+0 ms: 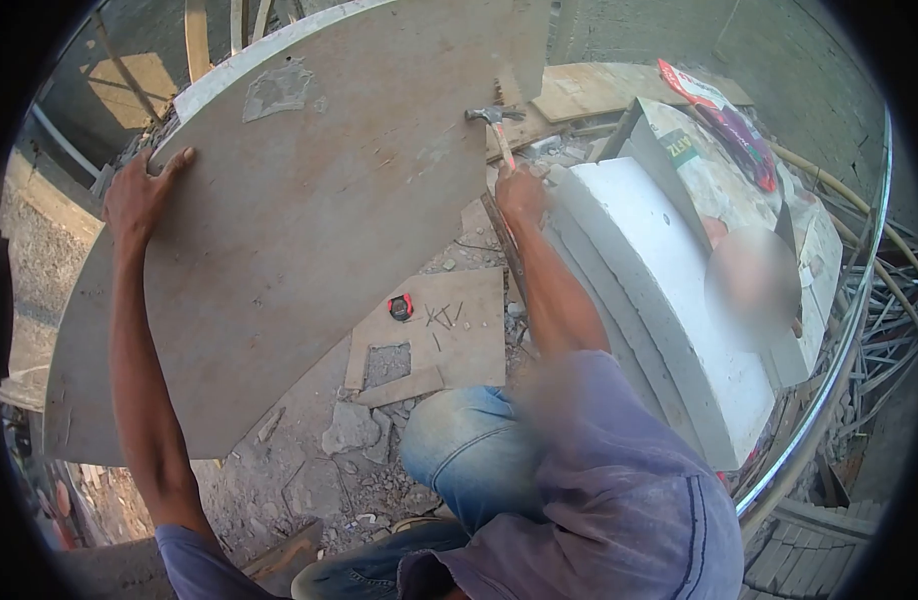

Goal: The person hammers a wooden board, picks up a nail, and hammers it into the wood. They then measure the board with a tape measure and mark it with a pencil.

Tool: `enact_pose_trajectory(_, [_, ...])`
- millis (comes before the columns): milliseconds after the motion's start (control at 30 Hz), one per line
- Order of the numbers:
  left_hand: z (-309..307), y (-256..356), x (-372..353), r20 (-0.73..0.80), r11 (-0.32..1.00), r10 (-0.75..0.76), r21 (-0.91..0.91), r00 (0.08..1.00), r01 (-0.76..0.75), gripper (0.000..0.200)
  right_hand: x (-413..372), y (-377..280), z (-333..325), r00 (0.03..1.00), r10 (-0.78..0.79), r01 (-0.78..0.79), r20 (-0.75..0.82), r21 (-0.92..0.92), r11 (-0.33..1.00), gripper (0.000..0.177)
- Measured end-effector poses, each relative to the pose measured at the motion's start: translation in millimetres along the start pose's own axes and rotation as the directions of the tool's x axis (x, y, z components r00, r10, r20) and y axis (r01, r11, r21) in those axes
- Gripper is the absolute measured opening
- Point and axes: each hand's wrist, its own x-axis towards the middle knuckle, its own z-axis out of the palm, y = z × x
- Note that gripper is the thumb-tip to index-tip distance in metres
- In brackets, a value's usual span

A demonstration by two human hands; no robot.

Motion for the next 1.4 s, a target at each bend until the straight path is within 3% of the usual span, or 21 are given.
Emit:
enact_pose_trajectory(133, [1, -2, 6, 0.053, 0.999, -0.030, 0.016, 0.998, 0.029, 0.091, 6, 4, 16, 0.996, 0.070, -0.067, -0.059, 0.059, 0.996, 0.048])
enact_pose_trajectory(200, [1, -1, 7, 0.061, 1.000, -0.024, 0.017, 0.998, 0.023, 0.095, 49, 31, 23, 0.977, -0.213, 0.211, -0.014, -0.072, 0.975, 0.049])
enact_pose_trajectory(267, [0, -1, 5, 0.074, 1.000, -0.018, 0.011, 0.997, 0.017, 0.094, 79, 35, -20, 0.912, -0.375, 0.403, 0.168, -0.190, 0.895, 0.061])
enact_pose_trajectory(367, [2, -2, 5, 0.018, 0.998, -0.017, 0.061, 1.000, 0.016, 0.093, 88, 15, -62, 0.824, -0.433, 0.550, 0.365, -0.335, 0.765, 0.067])
enact_pose_trajectory(433, [6, -5, 6, 0.050, 0.999, -0.020, 0.045, 0.999, 0.017, 0.090, 76, 26, 5, 0.958, -0.234, 0.235, 0.168, 0.014, 0.972, 0.064])
enact_pose_trajectory(467, [5, -4, 10, 0.053, 0.999, -0.035, 0.020, 0.998, 0.034, 0.088, 56, 19, 39, 0.926, -0.368, 0.368, -0.083, -0.021, 0.930, 0.058])
enact_pose_trajectory(500, [4, -1, 10, 0.042, 0.999, -0.036, 0.015, 0.998, 0.036, 0.088, 45, 6, 68, 0.954, -0.207, 0.245, -0.216, 0.165, 0.955, 0.052])
enact_pose_trajectory(533, [4, -1, 7, 0.026, 1.000, -0.021, 0.021, 0.999, 0.020, 0.088, 32, -8, 74, 0.953, -0.208, 0.248, -0.221, 0.174, 0.953, 0.052])
enact_pose_trajectory(600, [-1, -3, 3, 0.014, 0.998, 0.000, 0.055, 1.000, -0.001, 0.088, 3, -33, 78, 0.961, 0.192, -0.107, -0.197, 0.378, 0.920, 0.048])
enact_pose_trajectory(667, [-3, 1, -1, -0.007, 0.999, -0.018, 0.029, 1.000, 0.018, 0.089, 3, -26, 71, 0.972, 0.187, -0.120, -0.142, 0.385, 0.915, 0.046])
enact_pose_trajectory(767, [8, -8, 9, 0.021, 0.999, -0.035, 0.028, 0.999, 0.035, 0.090, 24, 2, 51, 0.981, -0.075, 0.107, -0.179, 0.174, 0.979, 0.043])
enact_pose_trajectory(800, [10, -9, 12, 0.024, 0.999, -0.034, 0.021, 0.999, 0.033, 0.090, 33, 17, 37, 0.980, -0.074, 0.105, -0.182, 0.168, 0.980, 0.043])
enact_pose_trajectory(867, [11, -11, 15, 0.035, 1.000, -0.026, 0.007, 0.999, 0.026, 0.092, 46, 34, -1, 0.955, -0.298, 0.297, -0.001, -0.064, 0.953, 0.048])
enact_pose_trajectory(900, [13, -12, 15, 0.040, 1.000, -0.029, 0.007, 0.999, 0.029, 0.092, 48, 33, -21, 0.954, -0.299, 0.299, 0.004, -0.067, 0.952, 0.048])
enact_pose_trajectory(967, [15, -12, 16, 0.011, 1.000, -0.019, 0.000, 1.000, 0.019, 0.091, 48, 26, -55, 0.885, -0.428, 0.466, 0.184, -0.383, 0.798, 0.045])
enact_pose_trajectory(1100, [13, -12, 20, 0.060, 1.000, -0.012, 0.028, 0.998, 0.011, 0.091, 54, 47, -27, 0.896, -0.410, 0.444, 0.170, -0.352, 0.824, 0.040])
enact_pose_trajectory(1167, [18, -19, 24, 0.044, 1.000, -0.006, 0.009, 0.999, 0.006, 0.091, 64, 73, 7, 0.906, -0.417, 0.423, 0.070, -0.117, 0.899, 0.036])
enact_pose_trajectory(1200, [19, -21, 24, 0.040, 1.000, -0.009, 0.010, 0.999, 0.009, 0.091, 53, 68, -2, 0.904, -0.422, 0.427, 0.067, -0.116, 0.897, 0.036])
enact_pose_trajectory(1267, [23, -26, 22, -0.032, 0.999, 0.037, -0.010, 0.999, -0.037, 0.091, 20, 49, -41, 0.942, -0.325, 0.336, 0.084, -0.225, 0.915, 0.034])
enact_pose_trajectory(1400, [15, -21, 19, 0.044, 0.998, 0.041, -0.043, 0.998, -0.039, 0.090, 19, 40, -95, 0.920, -0.322, 0.390, 0.223, -0.448, 0.805, 0.034])
